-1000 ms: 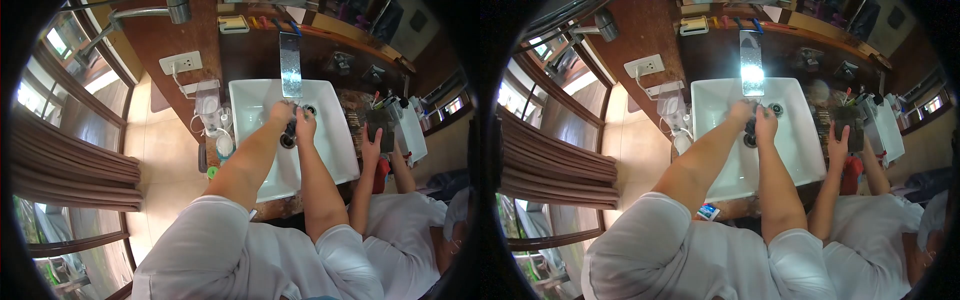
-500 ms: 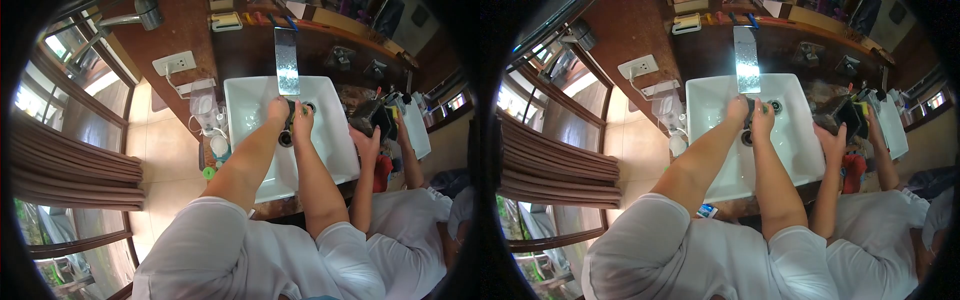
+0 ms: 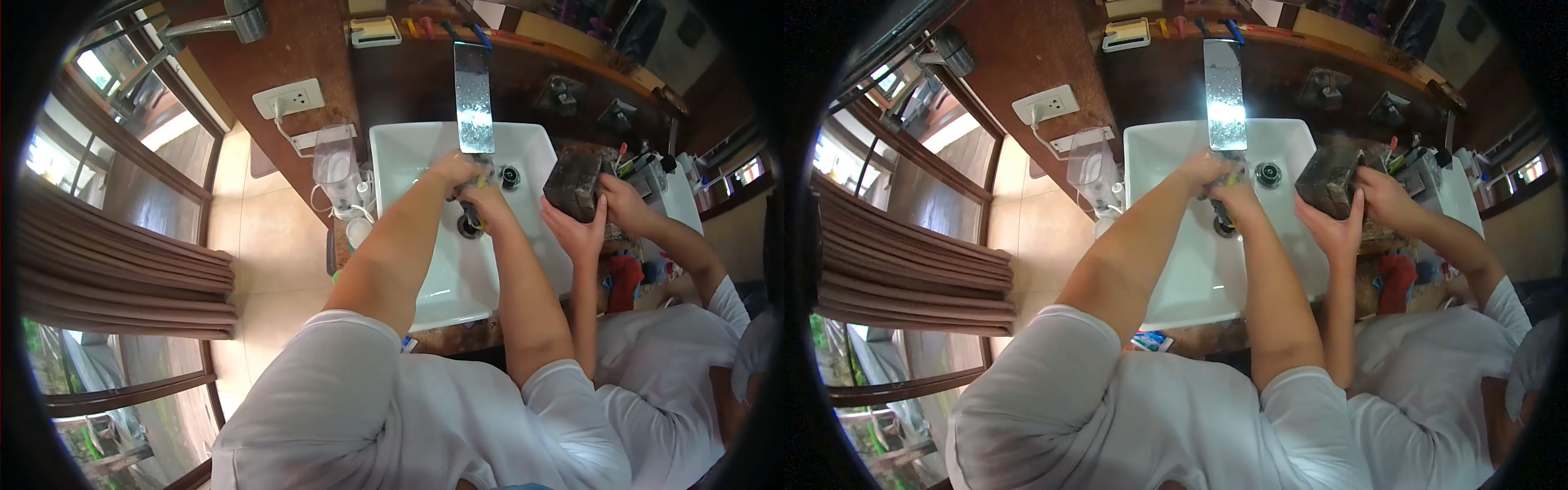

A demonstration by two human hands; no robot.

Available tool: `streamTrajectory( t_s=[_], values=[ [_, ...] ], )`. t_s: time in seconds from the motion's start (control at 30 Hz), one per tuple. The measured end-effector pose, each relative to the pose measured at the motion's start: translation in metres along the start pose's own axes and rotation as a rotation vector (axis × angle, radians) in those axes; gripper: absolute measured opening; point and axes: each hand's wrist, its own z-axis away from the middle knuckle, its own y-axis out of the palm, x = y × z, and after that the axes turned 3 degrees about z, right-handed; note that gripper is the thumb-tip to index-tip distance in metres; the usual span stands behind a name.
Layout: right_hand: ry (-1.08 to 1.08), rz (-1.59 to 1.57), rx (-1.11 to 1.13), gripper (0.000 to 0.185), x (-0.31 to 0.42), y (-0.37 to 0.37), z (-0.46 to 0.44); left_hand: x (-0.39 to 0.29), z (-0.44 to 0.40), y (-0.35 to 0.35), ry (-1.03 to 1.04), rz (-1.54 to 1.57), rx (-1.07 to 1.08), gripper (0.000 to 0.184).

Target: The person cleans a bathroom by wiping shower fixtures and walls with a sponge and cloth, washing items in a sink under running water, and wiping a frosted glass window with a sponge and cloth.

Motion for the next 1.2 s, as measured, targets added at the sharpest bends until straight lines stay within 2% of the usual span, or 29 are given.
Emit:
streamTrajectory(
  t_s=[0.07, 0.13, 0.17, 0.23, 0.27, 0.33, 0.37, 0.43, 0.53, 0.57, 0.6, 0.63, 0.67, 0.7, 0.73, 0.77, 0.83, 0.87, 0.93, 0.97, 1.0, 1.1, 1.13, 1.2],
  values=[
    [0.069, 0.179, -0.222, 0.036, 0.009, 0.007, 0.004, 0.000, -0.001, 0.010, -0.002, -0.012, -0.120, 0.035],
    [-0.049, 0.205, -0.306, 0.039, 0.010, 0.011, 0.003, 0.006, -0.006, 0.015, 0.048, -0.119, -0.213, 0.035],
    [-0.106, 0.217, -0.345, 0.040, 0.009, 0.012, 0.001, 0.010, -0.010, 0.015, 0.084, -0.284, -0.236, 0.035],
    [-0.114, 0.547, -0.337, 0.041, -0.003, 0.002, -0.011, 0.014, -0.022, 0.011, 0.156, -0.619, -0.280, 0.036],
    [-0.119, 0.711, -0.331, 0.041, -0.008, -0.002, -0.015, 0.019, -0.031, 0.010, 0.125, -0.534, -0.323, 0.035],
    [-0.150, 0.743, -0.445, 0.043, -0.010, 0.006, -0.007, 0.033, -0.048, 0.009, 0.060, -0.367, -0.404, 0.033],
    [-0.167, 0.760, -0.501, 0.044, -0.011, 0.008, -0.004, 0.037, -0.051, 0.010, 0.042, -0.138, -0.405, 0.031],
    [-0.139, 0.259, -0.460, 0.038, -0.022, -0.004, -0.013, 0.044, -0.057, 0.009, 0.011, 0.324, -0.405, 0.028],
    [0.055, -0.407, -0.339, 0.031, -0.033, -0.032, -0.027, 0.039, -0.037, 0.010, 0.064, 0.327, -0.286, 0.032],
    [0.144, -0.612, -0.289, 0.029, -0.033, -0.038, -0.030, 0.035, -0.028, 0.012, 0.107, 0.093, -0.258, 0.034],
    [0.122, -0.584, -0.375, 0.028, -0.029, -0.032, -0.025, 0.031, -0.018, 0.015, 0.148, -0.140, -0.228, 0.035],
    [0.170, -0.641, -0.339, 0.028, -0.029, -0.029, -0.024, 0.024, -0.008, 0.018, 0.184, -0.374, -0.194, 0.037],
    [0.220, -0.697, -0.306, 0.029, -0.033, -0.029, -0.024, 0.015, 0.000, 0.026, 0.202, -0.473, -0.259, 0.035],
    [0.268, -0.750, -0.271, 0.029, -0.035, -0.028, -0.025, 0.017, -0.001, 0.029, 0.167, -0.333, -0.346, 0.036],
    [0.044, -0.734, -0.179, 0.027, -0.039, -0.022, -0.030, 0.018, -0.004, 0.031, 0.134, -0.191, -0.430, 0.036],
    [-0.138, -0.401, -0.349, 0.025, -0.036, -0.012, -0.030, 0.018, -0.008, 0.033, 0.104, -0.048, -0.511, 0.036],
    [-0.483, 0.283, -0.655, 0.023, -0.025, 0.016, -0.016, 0.058, -0.060, 0.007, 0.179, 0.280, -0.435, 0.037],
    [-0.548, 0.393, -0.645, 0.022, -0.011, 0.022, -0.007, 0.073, -0.076, -0.002, 0.213, 0.440, -0.397, 0.037],
    [-0.288, -0.001, -0.626, 0.021, -0.024, 0.011, -0.024, 0.027, -0.026, 0.024, -0.035, 0.040, -0.202, 0.041],
    [-0.160, -0.193, -0.608, 0.021, -0.037, -0.006, -0.042, 0.031, -0.018, 0.035, -0.028, 0.074, -0.149, 0.042],
    [0.004, -0.740, -0.293, 0.023, -0.087, -0.053, -0.078, 0.034, -0.010, 0.045, -0.024, 0.109, -0.095, 0.045],
    [0.201, -0.578, -0.466, 0.030, -0.010, -0.014, -0.021, 0.014, 0.011, 0.046, 0.043, -0.025, -0.156, 0.041],
    [0.002, -0.467, -0.357, 0.036, -0.031, -0.017, -0.036, 0.012, 0.004, 0.035, 0.047, 0.059, -0.275, 0.040],
    [0.020, -0.146, -0.479, 0.038, -0.016, -0.005, -0.022, 0.009, -0.005, 0.014, 0.045, -0.031, -0.371, 0.039]
  ],
)
